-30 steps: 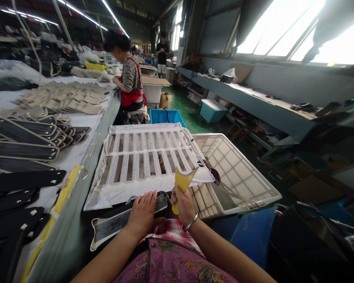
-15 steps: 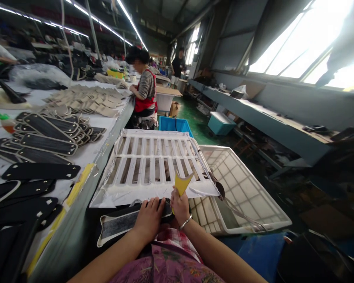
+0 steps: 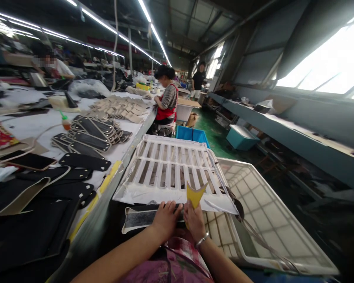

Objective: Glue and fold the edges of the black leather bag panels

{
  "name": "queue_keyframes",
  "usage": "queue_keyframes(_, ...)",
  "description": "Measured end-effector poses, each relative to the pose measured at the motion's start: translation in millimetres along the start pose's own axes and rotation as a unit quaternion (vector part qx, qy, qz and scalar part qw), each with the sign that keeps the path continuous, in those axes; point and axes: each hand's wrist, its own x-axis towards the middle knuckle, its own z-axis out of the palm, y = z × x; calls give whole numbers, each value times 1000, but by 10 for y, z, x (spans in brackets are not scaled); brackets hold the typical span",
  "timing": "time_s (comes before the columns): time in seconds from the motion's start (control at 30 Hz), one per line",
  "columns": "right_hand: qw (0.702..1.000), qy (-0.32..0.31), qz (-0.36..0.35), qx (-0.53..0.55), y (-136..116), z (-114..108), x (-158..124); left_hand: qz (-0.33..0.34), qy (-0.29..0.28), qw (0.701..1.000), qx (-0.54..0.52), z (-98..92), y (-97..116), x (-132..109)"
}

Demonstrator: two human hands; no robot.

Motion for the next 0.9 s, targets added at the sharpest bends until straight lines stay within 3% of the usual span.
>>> queue_keyframes(0.1, 997, -67, -8, -41, -176, -65, -22, 12, 16, 999, -35, -131, -113, -239)
queue_keyframes(0.2, 962, -212, -13, -173, -382, -151, -8, -12, 164, 978, -126, -239, -474, -684)
queue_keyframes(0.27, 915, -332, 19, -228, -521, -174, 45, -135, 288, 920, -228, -233, -793, -984)
queue_keyframes(0.33, 863, -417, 36, -284, -646, -148, 132, -243, 298, 817, -430, -153, -1062, -1173)
queue_keyframes(0.37, 836, -439, 26, -330, -700, -115, 185, -258, 282, 765, -518, -97, -1148, -1211)
queue_keyframes(0.43, 770, -448, -15, -455, -780, -12, 299, -248, 250, 709, -611, 15, -1197, -1191)
queue_keyframes(0.53, 666, -418, -63, -615, -820, 233, 442, -245, 264, 688, -630, 112, -1060, -1056)
queue_keyframes(0.6, 622, -389, -99, -672, -796, 443, 495, -258, 285, 662, -643, 129, -962, -988)
queue_keyframes(0.7, 588, -370, -165, -700, -705, 787, 526, -270, 288, 639, -660, 148, -923, -967)
queue_keyframes(0.9, 568, -378, -306, -664, -504, 1381, 581, -305, 275, 656, -634, 245, -962, -1011)
